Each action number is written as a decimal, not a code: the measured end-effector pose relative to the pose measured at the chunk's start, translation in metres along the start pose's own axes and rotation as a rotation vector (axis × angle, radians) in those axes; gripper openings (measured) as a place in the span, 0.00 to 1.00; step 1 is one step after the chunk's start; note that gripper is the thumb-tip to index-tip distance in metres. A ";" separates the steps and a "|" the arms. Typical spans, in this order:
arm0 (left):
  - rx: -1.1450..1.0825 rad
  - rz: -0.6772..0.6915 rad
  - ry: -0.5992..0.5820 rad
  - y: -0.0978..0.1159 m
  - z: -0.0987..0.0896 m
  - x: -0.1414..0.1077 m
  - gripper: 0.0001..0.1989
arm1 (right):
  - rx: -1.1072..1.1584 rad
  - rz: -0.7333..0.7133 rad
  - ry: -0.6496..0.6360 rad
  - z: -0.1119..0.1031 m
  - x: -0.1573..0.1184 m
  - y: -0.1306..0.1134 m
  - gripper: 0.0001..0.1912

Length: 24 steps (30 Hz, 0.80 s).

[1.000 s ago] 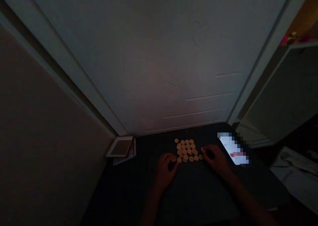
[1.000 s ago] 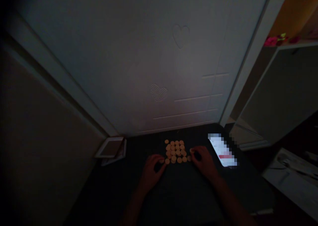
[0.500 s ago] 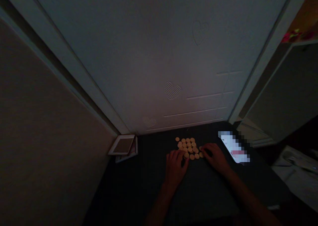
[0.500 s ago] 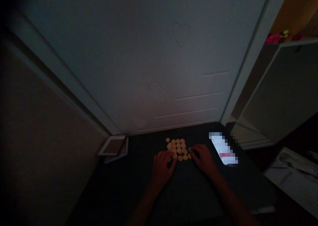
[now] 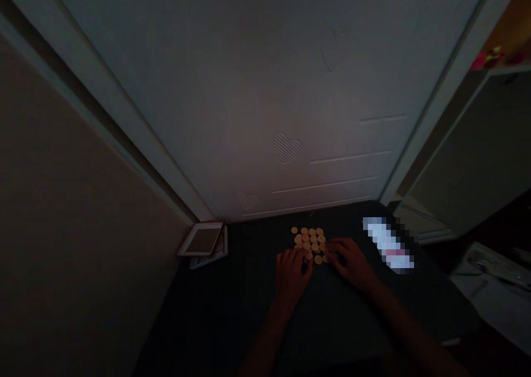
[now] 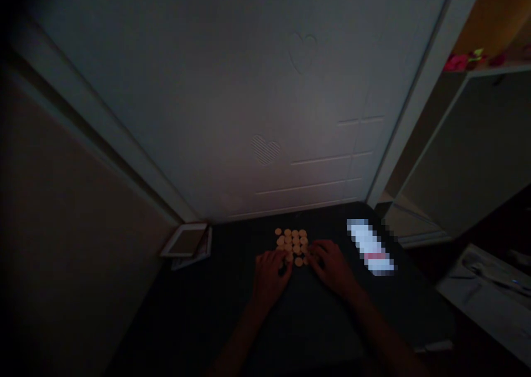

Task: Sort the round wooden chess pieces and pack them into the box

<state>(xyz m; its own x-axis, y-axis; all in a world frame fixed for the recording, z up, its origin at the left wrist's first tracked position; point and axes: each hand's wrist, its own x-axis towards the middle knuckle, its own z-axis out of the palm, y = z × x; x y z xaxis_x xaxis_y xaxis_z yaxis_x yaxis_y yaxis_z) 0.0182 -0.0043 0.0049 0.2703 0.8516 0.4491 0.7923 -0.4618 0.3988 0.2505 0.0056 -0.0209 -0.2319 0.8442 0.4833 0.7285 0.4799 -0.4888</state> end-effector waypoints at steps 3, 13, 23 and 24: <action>-0.034 -0.018 0.033 0.001 0.000 0.000 0.10 | -0.004 -0.028 0.003 0.005 0.004 -0.008 0.13; -0.049 -0.307 0.186 -0.066 -0.015 0.009 0.08 | -0.044 -0.019 0.056 0.009 0.012 -0.016 0.09; 0.005 -0.182 0.023 -0.058 -0.018 0.008 0.05 | -0.083 0.020 -0.007 0.010 0.016 -0.018 0.10; 0.003 -0.184 0.019 -0.058 -0.018 0.008 0.05 | -0.080 0.027 -0.008 0.009 0.016 -0.019 0.10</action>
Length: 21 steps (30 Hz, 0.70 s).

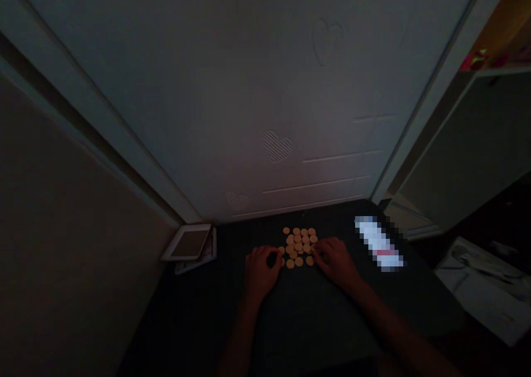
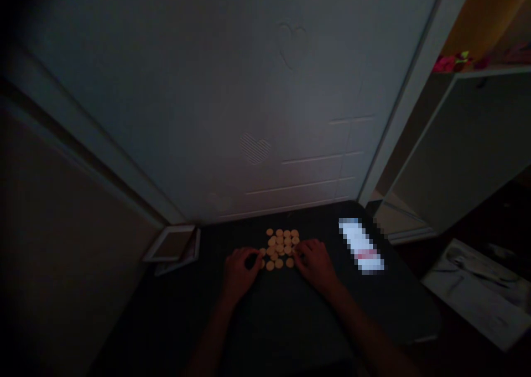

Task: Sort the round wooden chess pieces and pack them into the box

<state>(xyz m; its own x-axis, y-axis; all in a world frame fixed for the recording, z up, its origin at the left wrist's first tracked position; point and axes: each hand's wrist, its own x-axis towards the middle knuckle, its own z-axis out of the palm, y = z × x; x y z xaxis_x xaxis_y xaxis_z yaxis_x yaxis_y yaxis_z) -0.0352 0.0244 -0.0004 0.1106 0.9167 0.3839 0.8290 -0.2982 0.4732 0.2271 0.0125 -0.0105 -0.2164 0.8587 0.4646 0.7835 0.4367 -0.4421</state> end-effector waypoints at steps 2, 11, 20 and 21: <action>-0.007 0.000 -0.015 -0.001 -0.001 -0.001 0.05 | 0.027 0.027 0.017 -0.001 0.000 0.002 0.10; -0.099 0.014 0.030 0.005 -0.001 0.000 0.08 | 0.173 0.313 0.235 0.002 0.001 0.032 0.14; -0.058 0.054 0.034 0.028 0.010 0.008 0.11 | 0.080 0.212 0.142 0.001 0.004 0.027 0.12; -0.052 0.046 0.047 0.028 0.010 0.007 0.11 | 0.077 0.196 0.159 0.000 0.003 0.025 0.12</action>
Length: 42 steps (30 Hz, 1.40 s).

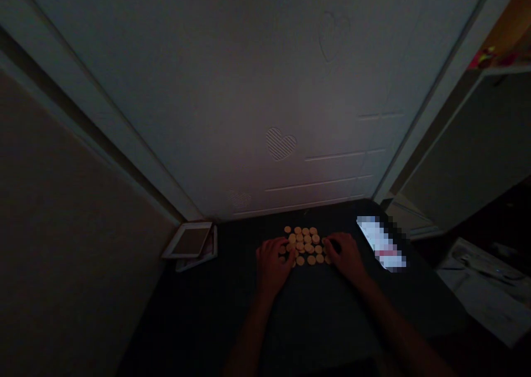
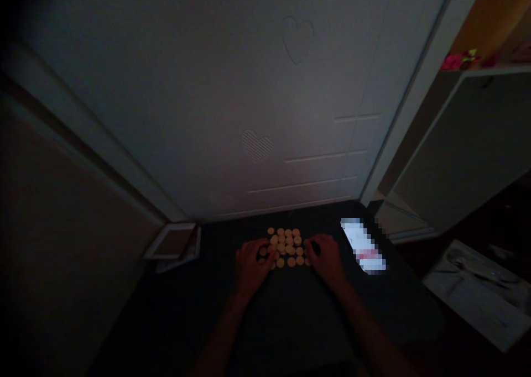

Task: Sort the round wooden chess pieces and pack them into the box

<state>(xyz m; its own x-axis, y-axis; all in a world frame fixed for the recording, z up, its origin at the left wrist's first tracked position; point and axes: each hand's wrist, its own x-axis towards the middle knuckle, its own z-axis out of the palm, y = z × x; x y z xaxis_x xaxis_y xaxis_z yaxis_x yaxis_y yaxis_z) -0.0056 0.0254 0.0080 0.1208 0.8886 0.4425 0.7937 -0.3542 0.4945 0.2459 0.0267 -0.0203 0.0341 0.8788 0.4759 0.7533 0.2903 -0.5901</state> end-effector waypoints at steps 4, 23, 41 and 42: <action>0.017 -0.013 -0.008 -0.001 0.000 -0.002 0.10 | -0.019 -0.121 0.025 -0.001 -0.005 -0.013 0.08; -0.050 -0.001 -0.039 -0.007 -0.002 -0.008 0.06 | -0.138 -0.165 -0.097 0.025 -0.007 -0.047 0.07; -0.072 0.100 -0.139 -0.007 -0.010 -0.020 0.21 | -0.069 -0.166 -0.170 -0.015 -0.001 0.010 0.18; -0.062 0.121 -0.144 -0.005 -0.011 -0.020 0.21 | -0.074 -0.183 -0.178 -0.015 -0.003 0.007 0.19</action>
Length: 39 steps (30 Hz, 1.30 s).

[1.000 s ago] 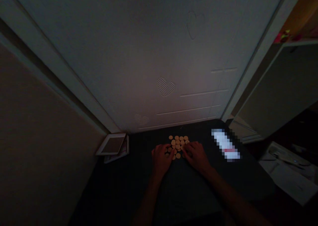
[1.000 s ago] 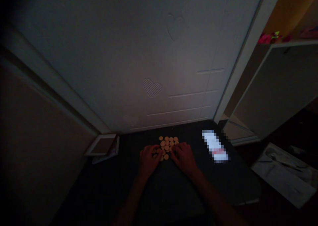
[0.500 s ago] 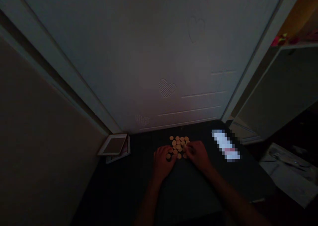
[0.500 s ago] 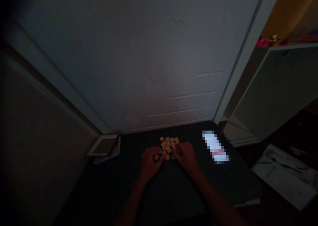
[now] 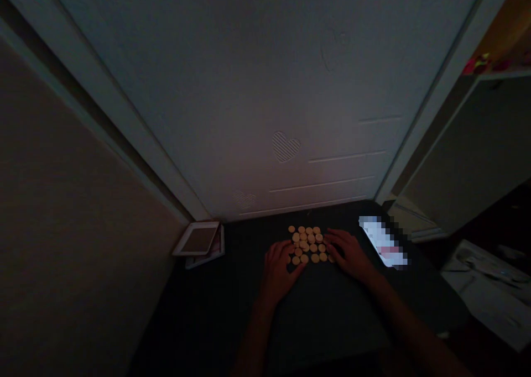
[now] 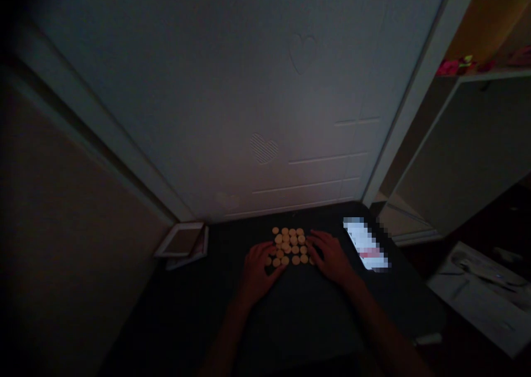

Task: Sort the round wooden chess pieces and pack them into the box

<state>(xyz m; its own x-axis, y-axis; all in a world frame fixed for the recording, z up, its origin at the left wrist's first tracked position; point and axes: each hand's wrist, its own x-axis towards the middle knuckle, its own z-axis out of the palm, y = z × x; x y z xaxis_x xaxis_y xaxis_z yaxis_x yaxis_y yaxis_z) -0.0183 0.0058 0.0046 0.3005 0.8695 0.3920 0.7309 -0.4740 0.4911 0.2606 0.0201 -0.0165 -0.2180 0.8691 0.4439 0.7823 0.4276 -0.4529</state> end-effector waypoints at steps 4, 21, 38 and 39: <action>0.066 0.083 -0.037 0.010 0.000 0.000 0.23 | -0.016 -0.035 -0.033 0.001 -0.007 -0.006 0.20; 0.112 0.178 -0.059 0.019 0.007 0.000 0.24 | -0.153 0.143 0.103 0.012 -0.056 -0.017 0.28; 0.161 0.169 -0.091 0.021 0.007 0.001 0.23 | -0.161 0.205 0.137 0.049 -0.050 -0.077 0.34; 0.166 0.170 -0.089 0.021 0.007 0.000 0.22 | -0.160 0.198 0.139 0.049 -0.049 -0.077 0.34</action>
<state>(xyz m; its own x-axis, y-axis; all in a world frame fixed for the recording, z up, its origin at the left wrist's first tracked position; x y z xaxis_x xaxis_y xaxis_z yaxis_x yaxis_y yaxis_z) 0.0013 -0.0025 0.0093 0.4748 0.7918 0.3842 0.7539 -0.5912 0.2866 0.1825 -0.0429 -0.0415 0.0216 0.8849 0.4653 0.8860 0.1986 -0.4189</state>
